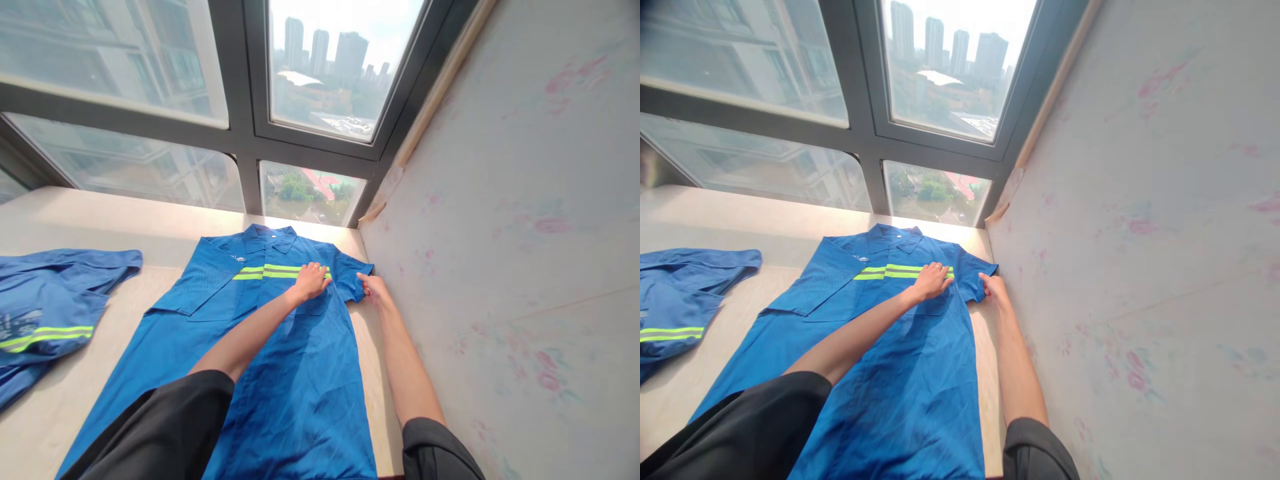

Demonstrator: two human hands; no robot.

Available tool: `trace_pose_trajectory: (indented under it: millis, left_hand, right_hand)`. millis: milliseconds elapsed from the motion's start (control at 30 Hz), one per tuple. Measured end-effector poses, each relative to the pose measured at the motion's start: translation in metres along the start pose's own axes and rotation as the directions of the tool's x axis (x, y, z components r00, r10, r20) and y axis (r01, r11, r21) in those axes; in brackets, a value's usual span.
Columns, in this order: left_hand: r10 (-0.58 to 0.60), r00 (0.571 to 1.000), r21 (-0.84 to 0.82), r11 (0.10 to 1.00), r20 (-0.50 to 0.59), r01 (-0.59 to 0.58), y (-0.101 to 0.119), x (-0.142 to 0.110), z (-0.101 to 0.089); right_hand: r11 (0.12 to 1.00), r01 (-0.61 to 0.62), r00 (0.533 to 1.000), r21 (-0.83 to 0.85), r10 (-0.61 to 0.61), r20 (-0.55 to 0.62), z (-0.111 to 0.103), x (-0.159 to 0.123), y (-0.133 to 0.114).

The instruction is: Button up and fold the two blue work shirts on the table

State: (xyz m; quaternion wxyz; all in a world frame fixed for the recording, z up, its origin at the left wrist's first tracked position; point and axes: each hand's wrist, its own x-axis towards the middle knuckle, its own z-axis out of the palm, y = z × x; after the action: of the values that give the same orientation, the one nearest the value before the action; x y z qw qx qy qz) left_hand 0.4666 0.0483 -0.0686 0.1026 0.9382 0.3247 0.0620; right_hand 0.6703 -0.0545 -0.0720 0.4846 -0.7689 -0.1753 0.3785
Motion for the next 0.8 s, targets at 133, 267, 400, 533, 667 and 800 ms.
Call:
trace_pose_trajectory:
  millis: [133,267,400,533,667,800]
  left_hand:
    - [0.098,0.992,-0.019,0.995,0.079,-0.097,-0.005,0.021,0.015]
    - [0.104,0.98,-0.07,0.993,0.169,-0.093,-0.012,0.027,0.033]
    - [0.119,0.979,-0.084,0.991,0.168,-0.106,-0.012,0.028,0.041]
    - [0.136,0.98,-0.054,0.99,0.146,-0.129,-0.007,0.036,0.032]
    - [0.137,0.979,-0.065,0.99,0.15,-0.128,-0.011,0.054,0.014]
    - [0.109,0.982,-0.044,0.994,0.156,-0.104,-0.021,0.075,0.007]
  right_hand:
    - [0.996,0.005,1.0,-0.085,-0.007,-0.022,0.0,0.006,-0.008]
    - [0.982,0.122,0.986,-0.146,-0.137,-0.097,-0.006,0.007,-0.015]
    - [0.937,0.255,0.939,-0.237,-0.299,-0.173,-0.006,0.002,-0.03]
    - [0.806,0.415,0.853,-0.421,-0.506,-0.128,0.012,-0.007,-0.041]
    - [0.888,0.343,0.897,-0.306,-0.406,-0.172,0.026,-0.004,-0.034]
    - [0.925,0.292,0.939,-0.245,-0.325,-0.109,0.016,0.007,-0.019]
